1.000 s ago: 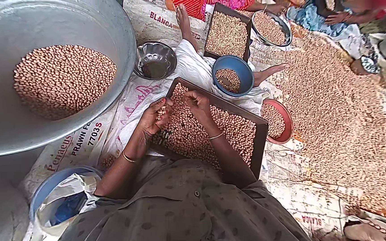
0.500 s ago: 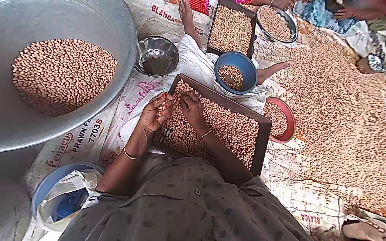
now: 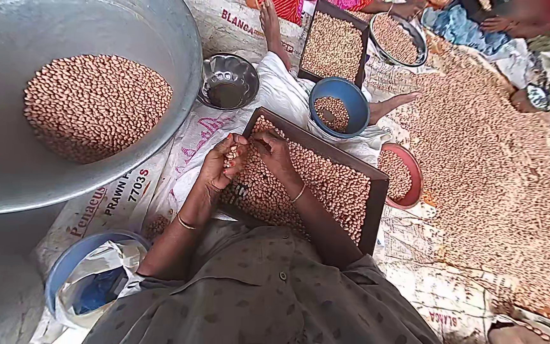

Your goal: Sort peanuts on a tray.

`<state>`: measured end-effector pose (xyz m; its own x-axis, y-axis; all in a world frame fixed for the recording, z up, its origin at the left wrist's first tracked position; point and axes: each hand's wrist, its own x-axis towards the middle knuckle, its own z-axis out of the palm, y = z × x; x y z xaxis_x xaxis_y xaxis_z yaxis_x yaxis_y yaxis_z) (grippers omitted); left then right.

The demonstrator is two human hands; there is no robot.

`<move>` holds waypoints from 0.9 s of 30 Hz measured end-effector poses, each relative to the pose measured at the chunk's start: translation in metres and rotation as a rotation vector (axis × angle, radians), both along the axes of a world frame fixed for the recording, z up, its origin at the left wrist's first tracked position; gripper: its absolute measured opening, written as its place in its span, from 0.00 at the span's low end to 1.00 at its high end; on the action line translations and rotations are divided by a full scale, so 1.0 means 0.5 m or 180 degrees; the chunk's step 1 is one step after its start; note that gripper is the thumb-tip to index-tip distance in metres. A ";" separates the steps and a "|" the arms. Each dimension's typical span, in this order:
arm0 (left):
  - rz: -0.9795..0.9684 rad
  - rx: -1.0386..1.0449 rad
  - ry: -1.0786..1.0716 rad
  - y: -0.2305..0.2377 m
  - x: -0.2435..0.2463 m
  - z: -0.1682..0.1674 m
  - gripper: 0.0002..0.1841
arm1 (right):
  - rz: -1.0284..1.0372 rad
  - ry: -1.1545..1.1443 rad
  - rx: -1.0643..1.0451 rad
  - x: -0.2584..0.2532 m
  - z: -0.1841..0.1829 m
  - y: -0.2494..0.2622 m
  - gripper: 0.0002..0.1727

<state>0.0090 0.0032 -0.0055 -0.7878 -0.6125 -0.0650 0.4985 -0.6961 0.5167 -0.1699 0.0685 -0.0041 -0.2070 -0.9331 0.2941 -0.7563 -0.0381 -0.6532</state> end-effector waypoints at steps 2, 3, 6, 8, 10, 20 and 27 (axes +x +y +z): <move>0.0074 0.0040 0.0078 0.001 -0.001 0.001 0.22 | -0.0088 0.0310 0.0023 0.012 -0.036 -0.024 0.13; 0.0096 0.0062 0.0095 0.002 -0.002 0.004 0.21 | -0.0156 0.0431 -0.0035 0.017 -0.049 -0.032 0.13; 0.0086 0.0106 0.0132 0.000 -0.005 0.003 0.21 | -0.0224 0.0555 -0.0024 0.024 -0.062 -0.034 0.12; 0.0073 0.0106 0.0156 0.000 -0.004 0.003 0.21 | -0.0201 0.0612 -0.0046 0.024 -0.063 -0.031 0.11; 0.0106 0.0069 0.0117 0.005 -0.001 0.009 0.21 | -0.0146 0.0599 -0.0204 0.017 -0.066 -0.029 0.08; -0.0110 -0.0578 -0.0954 0.022 -0.011 0.047 0.29 | 0.0199 -0.0920 -0.0524 0.018 0.062 0.040 0.18; 0.0066 -0.0187 -0.0426 0.022 0.008 0.034 0.22 | 0.0440 0.0554 0.0699 0.001 -0.001 0.040 0.08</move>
